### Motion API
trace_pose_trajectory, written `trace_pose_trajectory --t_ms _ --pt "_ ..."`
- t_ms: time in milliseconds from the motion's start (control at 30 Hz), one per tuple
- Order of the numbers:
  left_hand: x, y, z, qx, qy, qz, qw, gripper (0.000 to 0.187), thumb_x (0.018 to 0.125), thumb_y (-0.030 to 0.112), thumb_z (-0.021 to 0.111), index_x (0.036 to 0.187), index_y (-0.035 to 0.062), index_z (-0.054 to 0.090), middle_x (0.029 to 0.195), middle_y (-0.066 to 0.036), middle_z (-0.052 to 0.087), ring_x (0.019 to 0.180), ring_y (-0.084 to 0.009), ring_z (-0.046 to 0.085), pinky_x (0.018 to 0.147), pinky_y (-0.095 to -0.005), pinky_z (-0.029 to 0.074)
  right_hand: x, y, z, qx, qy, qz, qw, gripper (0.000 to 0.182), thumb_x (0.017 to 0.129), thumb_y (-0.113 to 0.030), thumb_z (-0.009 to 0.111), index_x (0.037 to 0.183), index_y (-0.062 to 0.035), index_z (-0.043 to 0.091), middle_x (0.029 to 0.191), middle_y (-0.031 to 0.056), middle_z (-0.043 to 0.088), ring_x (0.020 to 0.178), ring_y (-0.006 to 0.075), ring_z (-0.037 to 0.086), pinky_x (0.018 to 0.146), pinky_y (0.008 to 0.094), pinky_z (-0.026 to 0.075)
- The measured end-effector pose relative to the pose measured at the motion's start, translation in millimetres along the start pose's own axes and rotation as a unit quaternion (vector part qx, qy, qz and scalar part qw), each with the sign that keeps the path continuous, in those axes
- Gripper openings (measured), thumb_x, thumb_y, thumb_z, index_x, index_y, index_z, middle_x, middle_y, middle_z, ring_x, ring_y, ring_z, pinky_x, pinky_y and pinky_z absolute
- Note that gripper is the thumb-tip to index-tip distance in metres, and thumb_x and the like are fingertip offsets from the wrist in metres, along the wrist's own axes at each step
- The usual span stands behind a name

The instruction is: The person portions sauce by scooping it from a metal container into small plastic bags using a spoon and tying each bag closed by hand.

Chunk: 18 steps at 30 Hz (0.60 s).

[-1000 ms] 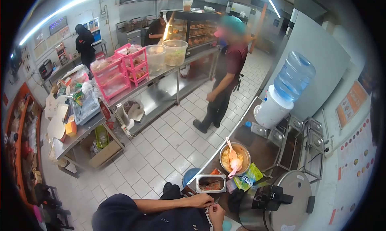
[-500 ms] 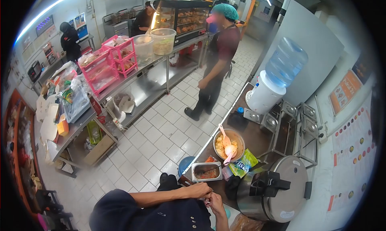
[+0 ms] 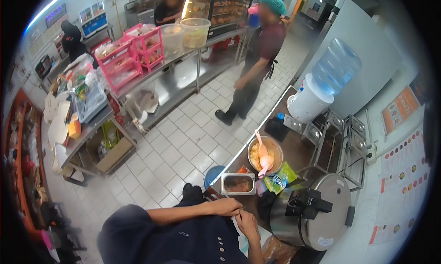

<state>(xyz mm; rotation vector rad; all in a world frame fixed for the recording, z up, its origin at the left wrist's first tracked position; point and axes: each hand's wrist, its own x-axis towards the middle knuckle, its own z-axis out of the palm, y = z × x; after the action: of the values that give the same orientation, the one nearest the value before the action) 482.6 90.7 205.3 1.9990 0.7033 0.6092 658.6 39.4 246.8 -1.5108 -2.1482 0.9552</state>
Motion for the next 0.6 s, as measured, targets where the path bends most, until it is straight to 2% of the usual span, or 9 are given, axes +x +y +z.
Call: trace_pose_trajectory --t_ms 67,200,300,367,400,433,467,533,600 --pt "-5 2 7 0.025 -0.001 -0.021 0.999 0.024 0.091 0.018 0.053 0.082 -0.0040 0.057 0.074 -0.024 0.062 0.075 -0.0430 0.063 0.067 -0.0489 0.050 -2 -9 -4 -0.043 0.009 0.054 0.998 0.027 0.094 -0.022 0.053 0.086 0.0035 0.058 0.087 0.0268 0.063 0.088 0.0484 0.058 0.074 0.0536 0.046" --pt "-9 3 5 0.130 0.045 0.035 0.990 0.019 0.091 0.014 0.054 0.088 -0.0036 0.058 0.074 -0.021 0.062 0.071 -0.0408 0.063 0.066 -0.0476 0.051 0 7 8 -0.054 0.015 0.060 0.997 0.028 0.094 -0.024 0.052 0.087 0.0018 0.059 0.090 0.0234 0.065 0.087 0.0454 0.061 0.073 0.0511 0.047" --pt "-6 -4 2 0.167 -0.027 -0.013 0.986 0.020 0.088 0.015 0.055 0.085 -0.0045 0.058 0.074 -0.021 0.062 0.069 -0.0404 0.063 0.064 -0.0480 0.051 2 29 17 0.001 0.009 0.033 0.999 0.029 0.096 -0.024 0.051 0.086 0.0021 0.058 0.086 0.0239 0.064 0.080 0.0461 0.060 0.070 0.0495 0.047" --pt "-5 -9 -1 0.086 -0.041 0.010 0.995 0.022 0.082 0.018 0.060 0.080 -0.0042 0.064 0.071 -0.023 0.065 0.065 -0.0418 0.064 0.061 -0.0483 0.052 -2 44 30 0.108 -0.009 -0.009 0.994 0.029 0.097 -0.022 0.052 0.083 0.0020 0.057 0.065 0.0155 0.059 0.054 0.0248 0.060 0.051 0.0373 0.045" --pt "-5 -5 -3 0.085 -0.042 0.009 0.995 0.022 0.082 0.018 0.060 0.080 -0.0042 0.064 0.071 -0.023 0.065 0.065 -0.0418 0.064 0.061 -0.0483 0.052 -4 42 33 0.109 -0.009 -0.008 0.994 0.029 0.097 -0.022 0.052 0.083 0.0020 0.057 0.065 0.0155 0.059 0.054 0.0248 0.060 0.051 0.0373 0.045" --pt "-6 1 -3 0.084 -0.030 -0.003 0.996 0.023 0.082 0.019 0.060 0.079 -0.0036 0.064 0.068 -0.023 0.064 0.065 -0.0417 0.064 0.061 -0.0486 0.051 -6 40 37 0.322 -0.022 0.115 0.939 0.027 0.097 -0.019 0.052 0.081 0.0015 0.057 0.063 0.0118 0.058 0.051 0.0178 0.057 0.047 0.0325 0.042" --pt "-5 6 -5 0.083 -0.017 -0.015 0.996 0.024 0.081 0.020 0.060 0.078 -0.0030 0.065 0.066 -0.023 0.063 0.065 -0.0416 0.064 0.061 -0.0489 0.051 -7 35 39 0.514 -0.034 0.230 0.825 0.026 0.097 -0.017 0.051 0.079 0.0009 0.058 0.060 0.0082 0.056 0.048 0.0109 0.054 0.042 0.0277 0.040" --pt "-8 1 10 0.134 0.015 -0.015 0.991 0.024 0.082 0.023 0.062 0.077 -0.0005 0.067 0.064 -0.023 0.062 0.063 -0.0420 0.063 0.061 -0.0492 0.051 -5 47 36 0.465 -0.034 0.199 0.862 0.025 0.097 -0.014 0.052 0.077 0.0002 0.058 0.061 0.0073 0.057 0.048 0.0106 0.054 0.042 0.0261 0.040" --pt "-8 5 9 0.196 0.013 -0.086 0.977 0.026 0.086 0.025 0.063 0.080 0.0000 0.067 0.070 -0.021 0.065 0.067 -0.0419 0.064 0.062 -0.0498 0.050 -4 38 27 0.413 -0.031 0.167 0.895 0.024 0.096 -0.012 0.052 0.076 -0.0005 0.058 0.062 0.0064 0.059 0.048 0.0104 0.054 0.041 0.0244 0.040"
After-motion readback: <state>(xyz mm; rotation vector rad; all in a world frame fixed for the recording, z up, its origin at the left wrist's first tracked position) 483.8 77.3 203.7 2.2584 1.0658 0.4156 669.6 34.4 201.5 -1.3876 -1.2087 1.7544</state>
